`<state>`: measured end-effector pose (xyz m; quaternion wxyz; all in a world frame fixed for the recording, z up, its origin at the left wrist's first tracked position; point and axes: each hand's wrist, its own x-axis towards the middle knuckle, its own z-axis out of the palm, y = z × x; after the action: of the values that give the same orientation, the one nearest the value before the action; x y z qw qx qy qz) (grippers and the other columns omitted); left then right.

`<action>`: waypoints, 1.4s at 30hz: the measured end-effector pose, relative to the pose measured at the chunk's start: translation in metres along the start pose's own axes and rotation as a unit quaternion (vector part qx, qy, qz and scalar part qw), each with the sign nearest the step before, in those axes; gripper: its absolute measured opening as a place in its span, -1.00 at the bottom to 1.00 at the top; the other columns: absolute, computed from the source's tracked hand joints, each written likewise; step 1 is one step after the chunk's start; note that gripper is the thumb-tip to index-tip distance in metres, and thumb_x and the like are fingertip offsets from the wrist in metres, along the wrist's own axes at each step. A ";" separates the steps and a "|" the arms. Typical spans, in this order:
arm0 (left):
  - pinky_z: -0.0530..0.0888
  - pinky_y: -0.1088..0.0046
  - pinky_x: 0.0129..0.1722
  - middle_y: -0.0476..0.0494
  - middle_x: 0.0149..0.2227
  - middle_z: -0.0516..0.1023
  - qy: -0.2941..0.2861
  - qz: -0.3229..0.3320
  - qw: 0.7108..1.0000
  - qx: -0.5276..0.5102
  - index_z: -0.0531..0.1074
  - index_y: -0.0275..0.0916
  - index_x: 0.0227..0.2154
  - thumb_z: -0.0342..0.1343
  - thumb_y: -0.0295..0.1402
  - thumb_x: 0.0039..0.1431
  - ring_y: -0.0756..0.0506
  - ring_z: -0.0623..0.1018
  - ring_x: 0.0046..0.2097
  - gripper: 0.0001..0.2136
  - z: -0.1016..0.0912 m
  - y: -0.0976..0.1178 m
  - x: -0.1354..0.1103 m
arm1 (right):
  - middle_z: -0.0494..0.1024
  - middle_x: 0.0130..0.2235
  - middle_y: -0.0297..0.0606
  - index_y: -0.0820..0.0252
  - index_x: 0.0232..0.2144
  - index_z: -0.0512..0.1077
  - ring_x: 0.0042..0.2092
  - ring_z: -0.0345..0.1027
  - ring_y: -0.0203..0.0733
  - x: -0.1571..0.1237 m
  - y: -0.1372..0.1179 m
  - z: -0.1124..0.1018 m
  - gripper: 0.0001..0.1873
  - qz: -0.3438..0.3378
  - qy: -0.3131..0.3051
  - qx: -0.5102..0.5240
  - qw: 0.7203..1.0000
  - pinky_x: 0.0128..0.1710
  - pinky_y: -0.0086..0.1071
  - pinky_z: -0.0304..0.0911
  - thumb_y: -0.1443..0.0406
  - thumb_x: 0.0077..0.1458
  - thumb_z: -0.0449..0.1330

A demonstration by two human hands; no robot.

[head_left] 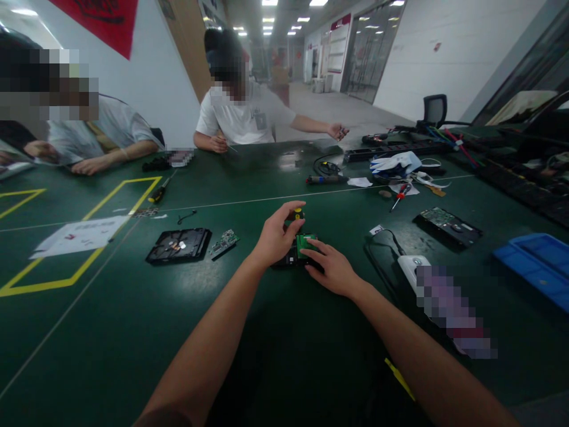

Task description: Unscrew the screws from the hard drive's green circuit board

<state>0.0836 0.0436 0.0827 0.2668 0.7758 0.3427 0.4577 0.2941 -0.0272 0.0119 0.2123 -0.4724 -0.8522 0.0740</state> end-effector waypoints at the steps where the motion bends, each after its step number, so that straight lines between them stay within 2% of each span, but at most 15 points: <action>1: 0.58 0.39 -0.13 -0.19 0.10 0.55 -0.004 0.001 1.000 -0.003 0.36 -0.09 0.23 0.06 -0.40 0.41 -0.13 0.59 0.05 -0.63 0.000 0.000 0.000 | 0.28 0.40 -0.12 -0.02 0.27 0.39 0.33 0.27 0.16 0.000 0.000 0.000 -0.53 0.000 0.000 -0.001 1.000 0.26 0.15 0.29 0.19 0.34 0.19; 5: 0.61 0.33 -0.07 -0.21 0.16 0.53 -0.024 0.013 1.000 -0.003 0.37 -0.08 0.26 0.00 -0.38 0.45 -0.16 0.58 0.09 -0.63 -0.002 0.001 0.000 | 0.28 0.40 -0.15 -0.05 0.27 0.39 0.32 0.28 0.16 0.000 0.000 0.000 -0.53 0.002 0.000 -0.001 1.000 0.25 0.15 0.30 0.18 0.35 0.19; 9: 0.62 0.37 -0.13 -0.20 0.19 0.49 -0.051 0.032 0.998 0.000 0.29 -0.02 0.34 -0.08 -0.42 0.47 -0.11 0.58 0.02 -0.56 -0.007 0.002 0.001 | 0.28 0.40 -0.15 -0.04 0.26 0.39 0.33 0.28 0.15 0.000 0.000 0.001 -0.55 0.002 0.002 -0.002 1.000 0.26 0.14 0.29 0.18 0.36 0.17; 15: 0.62 0.35 -0.13 -0.16 0.00 0.54 0.013 0.028 0.998 0.061 0.46 -0.09 0.15 0.18 -0.40 0.35 -0.11 0.57 -0.04 -0.66 -0.006 0.005 0.001 | 0.27 0.40 -0.16 -0.06 0.27 0.39 0.32 0.28 0.15 -0.001 0.000 0.001 -0.54 0.003 0.004 0.001 1.000 0.23 0.15 0.33 0.18 0.35 0.18; 17: 0.61 0.41 -0.21 -0.16 0.00 0.55 0.022 0.028 0.997 0.070 0.47 -0.11 0.14 0.21 -0.38 0.33 -0.11 0.58 -0.05 -0.67 -0.006 0.006 0.001 | 0.26 0.41 -0.17 -0.07 0.27 0.38 0.33 0.27 0.15 -0.001 0.000 0.001 -0.54 0.003 0.006 0.000 1.000 0.24 0.16 0.31 0.18 0.36 0.18; 20: 0.60 0.46 -0.29 -0.18 0.09 0.55 0.009 0.028 0.998 0.058 0.43 -0.11 0.20 0.15 -0.39 0.37 -0.13 0.59 0.00 -0.64 -0.005 0.006 0.000 | 0.26 0.41 -0.15 -0.04 0.27 0.38 0.33 0.27 0.15 0.000 -0.001 0.000 -0.53 0.003 -0.001 -0.003 1.000 0.25 0.16 0.31 0.18 0.36 0.17; 24: 0.62 0.36 -0.16 -0.19 0.14 0.55 -0.006 0.022 0.999 0.046 0.37 -0.10 0.27 0.07 -0.40 0.42 -0.14 0.59 0.03 -0.61 -0.005 0.004 0.000 | 0.28 0.39 -0.13 -0.03 0.26 0.39 0.32 0.29 0.15 0.000 -0.001 -0.001 -0.54 0.002 -0.003 -0.006 1.000 0.26 0.15 0.30 0.17 0.35 0.18; 27: 0.61 0.28 -0.06 -0.19 0.08 0.55 0.006 0.031 0.997 0.068 0.38 -0.09 0.25 0.11 -0.40 0.40 -0.14 0.57 0.01 -0.60 -0.005 0.005 0.000 | 0.28 0.40 -0.14 -0.04 0.26 0.40 0.33 0.27 0.15 0.000 -0.001 -0.001 -0.54 0.000 0.003 -0.005 1.000 0.24 0.14 0.32 0.18 0.35 0.19; 33: 0.57 0.28 -0.02 -0.15 -0.04 0.48 -0.009 0.055 0.991 0.121 0.43 -0.04 0.23 0.15 -0.37 0.39 -0.10 0.54 -0.06 -0.61 -0.008 0.009 0.001 | 0.26 0.40 -0.17 -0.05 0.27 0.38 0.33 0.26 0.16 0.000 -0.001 0.000 -0.54 0.000 0.001 -0.006 1.000 0.25 0.15 0.31 0.18 0.36 0.17; 36: 0.58 0.31 -0.03 -0.19 0.08 0.47 -0.032 0.061 0.995 0.078 0.29 -0.01 0.35 0.04 -0.40 0.44 -0.12 0.53 0.03 -0.53 -0.009 0.011 0.001 | 0.25 0.41 -0.18 -0.06 0.27 0.38 0.34 0.25 0.15 0.000 0.000 0.001 -0.54 0.001 -0.002 -0.009 1.000 0.26 0.15 0.30 0.18 0.36 0.17; 38: 0.60 0.36 -0.12 -0.21 0.14 0.47 -0.052 0.057 0.997 0.030 0.22 0.00 0.39 -0.06 -0.43 0.47 -0.12 0.54 0.06 -0.51 -0.009 0.012 0.001 | 0.25 0.41 -0.18 -0.06 0.27 0.38 0.33 0.26 0.15 0.000 0.000 0.001 -0.54 0.002 -0.003 -0.011 1.000 0.26 0.14 0.30 0.18 0.36 0.17; 40: 0.61 0.39 -0.16 -0.20 0.11 0.49 -0.056 0.052 0.997 0.012 0.26 -0.01 0.37 -0.08 -0.44 0.48 -0.10 0.55 0.02 -0.53 -0.009 0.012 0.001 | 0.26 0.41 -0.17 -0.06 0.27 0.38 0.32 0.28 0.15 0.000 0.000 0.001 -0.53 0.003 -0.002 -0.012 1.000 0.25 0.13 0.31 0.17 0.36 0.18; 42: 0.60 0.35 -0.08 -0.17 0.03 0.50 -0.037 0.053 0.997 0.035 0.36 -0.04 0.30 0.01 -0.43 0.45 -0.09 0.55 -0.02 -0.58 -0.009 0.011 0.002 | 0.27 0.40 -0.16 -0.05 0.27 0.38 0.32 0.29 0.15 0.000 -0.001 0.000 -0.53 0.003 -0.001 -0.011 1.000 0.23 0.12 0.33 0.17 0.35 0.18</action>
<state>0.0792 0.0389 0.0956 0.2271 0.8185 0.3066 0.4295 0.2937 -0.0274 0.0120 0.2061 -0.4769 -0.8519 0.0655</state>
